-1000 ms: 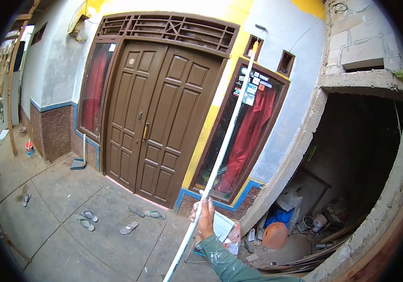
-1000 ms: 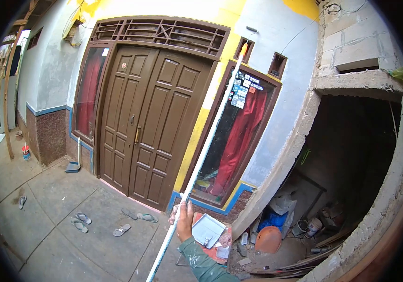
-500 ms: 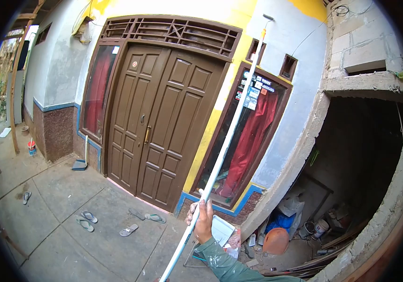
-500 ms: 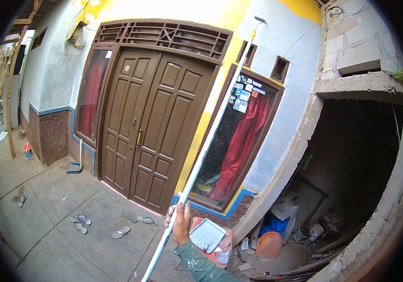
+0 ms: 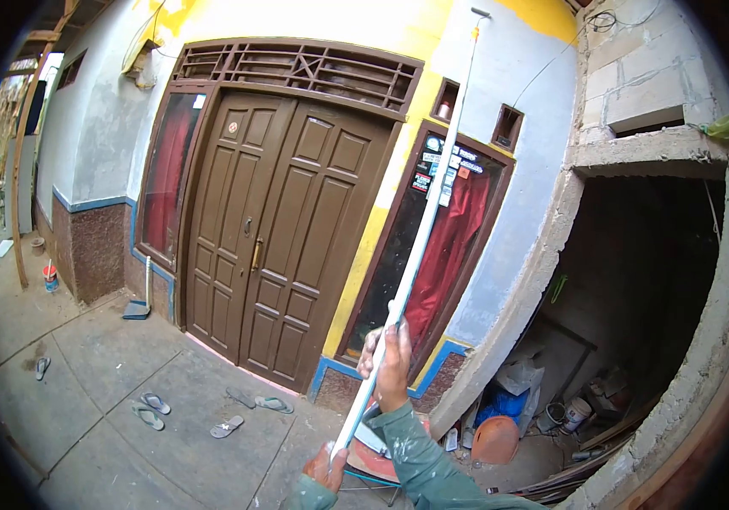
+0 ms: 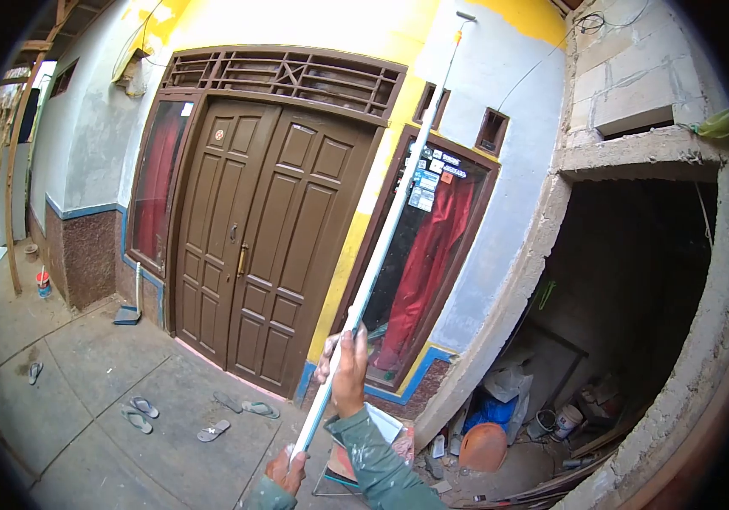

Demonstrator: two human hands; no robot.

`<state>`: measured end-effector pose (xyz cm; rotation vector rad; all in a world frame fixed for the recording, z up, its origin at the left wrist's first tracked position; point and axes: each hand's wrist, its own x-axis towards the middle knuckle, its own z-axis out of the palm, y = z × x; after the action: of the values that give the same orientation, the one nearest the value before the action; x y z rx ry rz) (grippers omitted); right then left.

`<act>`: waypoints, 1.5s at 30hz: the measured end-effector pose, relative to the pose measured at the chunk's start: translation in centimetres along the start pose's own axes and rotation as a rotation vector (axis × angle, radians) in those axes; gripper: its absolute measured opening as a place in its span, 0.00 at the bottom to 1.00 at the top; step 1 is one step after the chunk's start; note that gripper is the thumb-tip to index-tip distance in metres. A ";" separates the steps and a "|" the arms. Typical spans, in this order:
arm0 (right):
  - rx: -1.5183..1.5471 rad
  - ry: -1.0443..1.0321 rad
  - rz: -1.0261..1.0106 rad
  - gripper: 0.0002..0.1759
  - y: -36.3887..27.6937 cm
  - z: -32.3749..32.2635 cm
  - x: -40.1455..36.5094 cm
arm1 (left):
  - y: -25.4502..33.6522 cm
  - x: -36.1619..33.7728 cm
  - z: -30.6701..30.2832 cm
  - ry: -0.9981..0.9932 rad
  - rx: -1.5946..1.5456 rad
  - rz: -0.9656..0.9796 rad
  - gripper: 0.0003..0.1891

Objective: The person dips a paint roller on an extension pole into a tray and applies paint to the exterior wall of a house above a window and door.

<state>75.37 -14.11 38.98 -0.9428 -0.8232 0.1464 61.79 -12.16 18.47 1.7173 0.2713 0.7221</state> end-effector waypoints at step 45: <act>-0.086 0.082 0.219 0.14 7.4 -0.3 -1.2 | -19.3 -19.6 -4.1 0.091 0.061 -0.277 0.25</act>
<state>76.42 -10.42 32.51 -1.1120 -0.6531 0.2614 47.80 -13.95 -5.50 1.6638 0.5877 0.5927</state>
